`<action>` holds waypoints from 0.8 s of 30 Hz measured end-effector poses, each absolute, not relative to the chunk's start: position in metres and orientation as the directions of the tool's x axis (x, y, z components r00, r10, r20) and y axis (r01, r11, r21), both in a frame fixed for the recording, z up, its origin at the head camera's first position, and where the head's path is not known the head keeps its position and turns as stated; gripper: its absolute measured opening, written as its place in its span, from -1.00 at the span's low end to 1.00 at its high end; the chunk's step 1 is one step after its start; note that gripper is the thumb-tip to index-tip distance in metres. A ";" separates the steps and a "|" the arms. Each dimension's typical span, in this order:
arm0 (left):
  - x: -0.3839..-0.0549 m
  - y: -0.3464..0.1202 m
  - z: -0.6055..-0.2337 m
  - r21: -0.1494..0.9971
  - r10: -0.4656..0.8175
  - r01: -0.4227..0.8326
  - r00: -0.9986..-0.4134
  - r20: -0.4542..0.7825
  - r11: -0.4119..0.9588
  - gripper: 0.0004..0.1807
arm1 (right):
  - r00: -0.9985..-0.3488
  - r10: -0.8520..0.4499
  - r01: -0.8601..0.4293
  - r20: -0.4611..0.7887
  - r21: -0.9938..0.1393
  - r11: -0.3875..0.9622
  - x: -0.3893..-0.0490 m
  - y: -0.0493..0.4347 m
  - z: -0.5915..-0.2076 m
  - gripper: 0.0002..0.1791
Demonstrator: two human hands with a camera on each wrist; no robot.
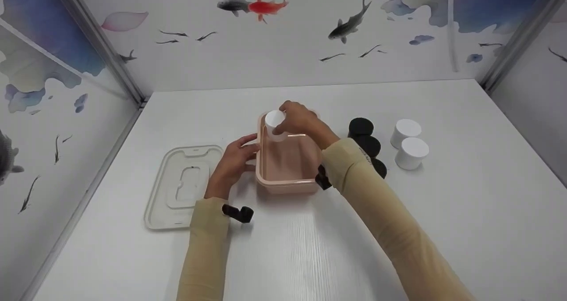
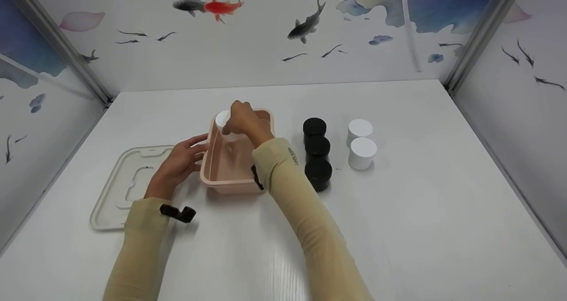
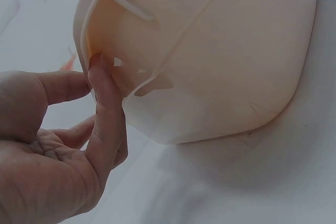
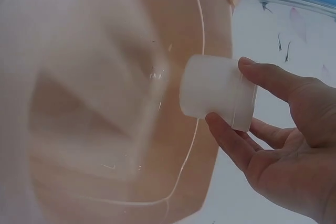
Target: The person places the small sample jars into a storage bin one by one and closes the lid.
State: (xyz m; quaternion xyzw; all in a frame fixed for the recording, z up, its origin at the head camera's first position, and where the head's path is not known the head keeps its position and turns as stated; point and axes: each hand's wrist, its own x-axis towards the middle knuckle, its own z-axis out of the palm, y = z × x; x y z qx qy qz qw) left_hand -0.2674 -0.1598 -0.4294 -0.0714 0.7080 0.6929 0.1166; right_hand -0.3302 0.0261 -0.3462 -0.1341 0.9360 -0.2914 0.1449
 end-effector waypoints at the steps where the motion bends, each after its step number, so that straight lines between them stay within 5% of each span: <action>1: -0.267 -0.160 -0.430 0.965 0.059 -0.261 -0.963 -0.262 0.025 -0.45 | -0.922 -0.333 -0.167 -0.197 -0.573 0.802 -0.331 0.025 -0.347 -0.25; 24: -0.267 -0.162 -0.431 0.963 0.073 -0.270 -0.960 -0.269 0.000 -0.45 | -0.897 -0.345 -0.148 -0.277 -0.546 0.825 -0.330 0.016 -0.357 -0.28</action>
